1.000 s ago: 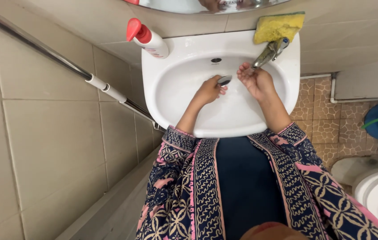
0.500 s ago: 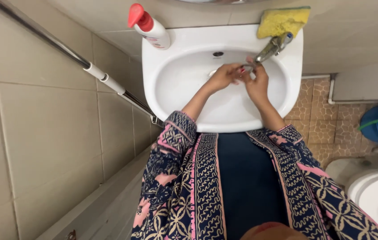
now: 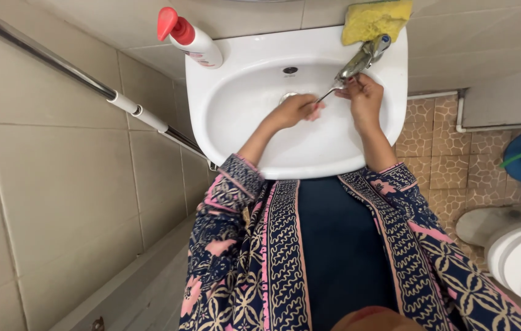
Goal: The person washes a blue divided plate, a white plate, a fork, and a spoon under running water in a bathroom sink. After rinsing each item, they carry it to a nearby counter and place it down. The person repeats this process for each item.
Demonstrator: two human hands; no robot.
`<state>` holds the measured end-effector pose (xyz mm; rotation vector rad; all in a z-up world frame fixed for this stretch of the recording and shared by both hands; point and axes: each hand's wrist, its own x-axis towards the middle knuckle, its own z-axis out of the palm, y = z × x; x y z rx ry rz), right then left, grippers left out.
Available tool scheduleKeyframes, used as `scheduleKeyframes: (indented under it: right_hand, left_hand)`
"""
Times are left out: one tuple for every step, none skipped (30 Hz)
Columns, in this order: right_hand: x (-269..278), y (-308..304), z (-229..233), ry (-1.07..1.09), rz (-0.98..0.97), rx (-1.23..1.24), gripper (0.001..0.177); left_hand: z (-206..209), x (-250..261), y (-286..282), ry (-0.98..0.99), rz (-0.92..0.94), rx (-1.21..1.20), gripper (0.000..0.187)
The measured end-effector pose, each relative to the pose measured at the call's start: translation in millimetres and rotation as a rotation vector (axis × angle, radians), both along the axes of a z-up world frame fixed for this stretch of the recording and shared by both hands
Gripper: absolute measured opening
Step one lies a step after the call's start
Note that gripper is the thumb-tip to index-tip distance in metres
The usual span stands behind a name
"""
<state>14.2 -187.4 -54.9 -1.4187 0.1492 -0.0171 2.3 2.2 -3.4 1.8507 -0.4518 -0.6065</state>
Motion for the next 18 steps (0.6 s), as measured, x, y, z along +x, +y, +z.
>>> scheduleKeyframes:
  right_hand:
    - [-2.8,3.4,12.2,-0.002,0.005,0.001,0.014]
    - [-6.9,6.9,23.9,0.016,-0.001,0.029,0.012]
    - [-11.0,10.3,35.5,0.035,-0.007,0.057,0.011]
    - [-14.3,15.9,42.7,0.038,0.001,0.06,0.011]
    - [-17.9,21.5,49.9,0.018,0.041,0.014,0.013]
    - [-21.0,26.0,57.5,-0.005,0.079,-0.033,0.015]
    - [-23.4,29.2,52.2,-0.005,0.084,-0.032,0.015]
    - [-24.6,32.3,47.3,0.02,0.159,-0.074,0.008]
    - [-25.8,35.1,42.7,0.044,0.233,-0.117,0.007]
    - [-23.2,34.2,41.8,0.041,0.236,-0.116,0.007]
    - [-20.4,33.1,40.9,0.032,0.261,-0.165,0.008]
    - [-17.6,32.5,40.0,0.024,0.286,-0.214,0.01]
    - [-15.6,30.4,37.5,0.02,0.289,-0.211,0.01]
    - [-14.2,27.9,35.0,-0.012,0.33,-0.175,0.014]
    - [-12.8,25.5,32.5,-0.045,0.37,-0.139,0.019]
    - [-15.8,28.1,45.2,-0.048,0.375,-0.137,0.019]
    - [-19.0,30.7,58.0,-0.049,0.429,-0.124,0.023]
    - [-21.7,33.3,70.9,-0.052,0.484,-0.113,0.027]
  left_hand:
    - [2.0,-5.9,8.6,-0.002,0.005,0.001,0.019]
    - [3.7,-12.7,17.2,0.053,0.05,0.055,0.015]
    - [5.2,-19.7,25.8,0.109,0.094,0.109,0.019]
    - [3.0,-18.2,26.8,0.111,0.102,0.112,0.019]
    - [0.8,-17.0,27.8,0.07,0.11,0.188,0.019]
    - [-1.3,-14.9,27.9,0.026,0.115,0.263,0.02]
    - [-4.8,-13.5,23.7,0.027,0.12,0.265,0.02]
    - [-7.8,-10.6,19.3,0.032,0.151,0.192,0.015]
    - [-10.6,-7.7,14.6,0.037,0.181,0.12,0.011]
    - [-8.8,-9.8,13.3,0.034,0.184,0.121,0.011]
    - [-6.9,-11.8,11.7,0.069,0.227,0.102,0.012]
    - [-5.0,-13.7,10.6,0.104,0.27,0.084,0.014]
    - [0.6,-18.0,9.4,0.101,0.274,0.086,0.014]
    - [6.0,-22.7,7.6,0.188,0.347,-0.07,0.014]
    - [11.3,-27.4,5.9,0.273,0.418,-0.226,0.015]
    - [7.8,-28.2,2.5,0.269,0.423,-0.224,0.015]
    - [4.4,-29.1,-0.7,0.262,0.519,-0.319,0.014]
    - [1.1,-29.6,-3.9,0.252,0.616,-0.415,0.014]
